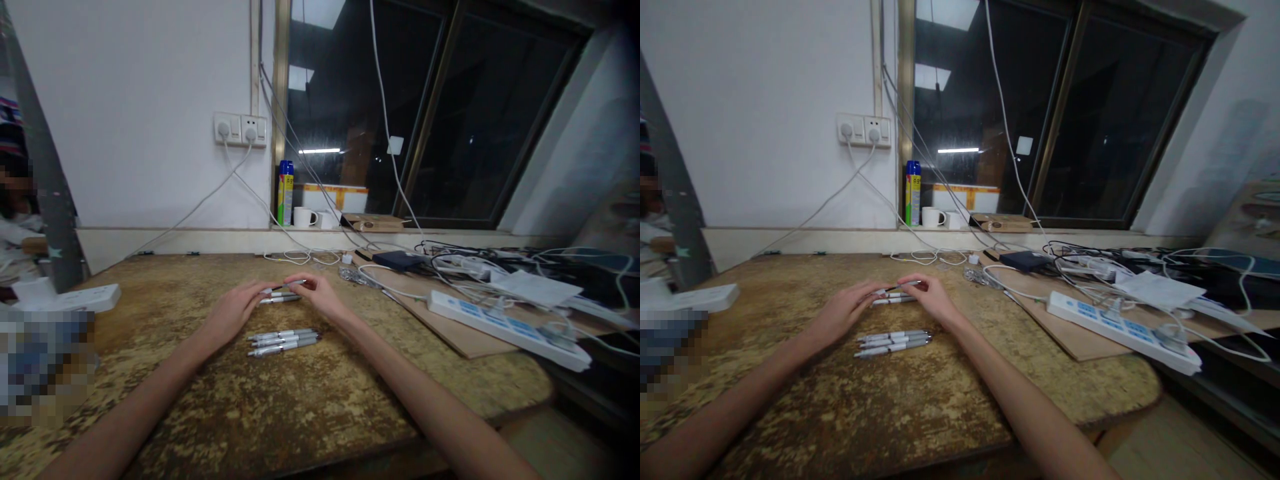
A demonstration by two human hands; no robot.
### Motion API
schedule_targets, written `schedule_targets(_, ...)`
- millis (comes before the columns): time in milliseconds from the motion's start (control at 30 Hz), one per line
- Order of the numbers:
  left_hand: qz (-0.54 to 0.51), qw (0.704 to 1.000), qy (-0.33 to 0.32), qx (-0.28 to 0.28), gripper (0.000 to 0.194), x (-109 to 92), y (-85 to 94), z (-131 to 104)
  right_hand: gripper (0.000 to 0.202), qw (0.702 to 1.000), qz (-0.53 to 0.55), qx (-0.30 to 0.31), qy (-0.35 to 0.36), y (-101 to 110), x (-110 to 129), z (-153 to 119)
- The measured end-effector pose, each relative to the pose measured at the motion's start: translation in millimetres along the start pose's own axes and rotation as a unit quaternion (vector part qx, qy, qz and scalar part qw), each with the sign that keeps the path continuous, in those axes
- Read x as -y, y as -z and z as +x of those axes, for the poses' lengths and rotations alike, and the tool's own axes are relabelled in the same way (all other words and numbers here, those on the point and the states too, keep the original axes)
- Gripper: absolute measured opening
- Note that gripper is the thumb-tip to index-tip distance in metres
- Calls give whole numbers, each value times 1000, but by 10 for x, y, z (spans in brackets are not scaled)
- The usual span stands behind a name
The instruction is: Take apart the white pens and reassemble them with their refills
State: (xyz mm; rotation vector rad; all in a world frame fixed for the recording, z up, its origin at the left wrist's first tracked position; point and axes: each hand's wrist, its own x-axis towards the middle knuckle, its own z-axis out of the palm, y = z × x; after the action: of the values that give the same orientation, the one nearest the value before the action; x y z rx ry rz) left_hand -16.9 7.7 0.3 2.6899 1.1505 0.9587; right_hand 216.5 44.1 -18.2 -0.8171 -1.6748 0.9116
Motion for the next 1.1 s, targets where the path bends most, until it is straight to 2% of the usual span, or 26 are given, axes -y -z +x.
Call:
schedule_targets(300,6,999,18,-27,35,54,12,-14,25,994,77,-63,-43,93,-30,29)
schedule_targets(400,3,1000,16,-20,34,43,18,-14,22,994,56,-86,-38,103,-87,53)
schedule_targets(500,2,1000,11,-14,34,60,1,-8,20,998,-4,-63,-31,78,-144,66)
schedule_targets(633,5,1000,11,-14,33,99,-35,4,27,998,-55,-2,-19,8,-171,44)
schedule_targets(800,-3,1000,-8,-17,34,138,-37,15,32,999,-8,50,0,-10,-97,14)
schedule_targets(900,-6,999,2,-39,34,182,-29,11,38,999,29,32,-19,32,-69,31)
schedule_targets(1100,0,989,86,-124,33,297,-21,-20,40,999,26,-42,-15,149,-120,80)
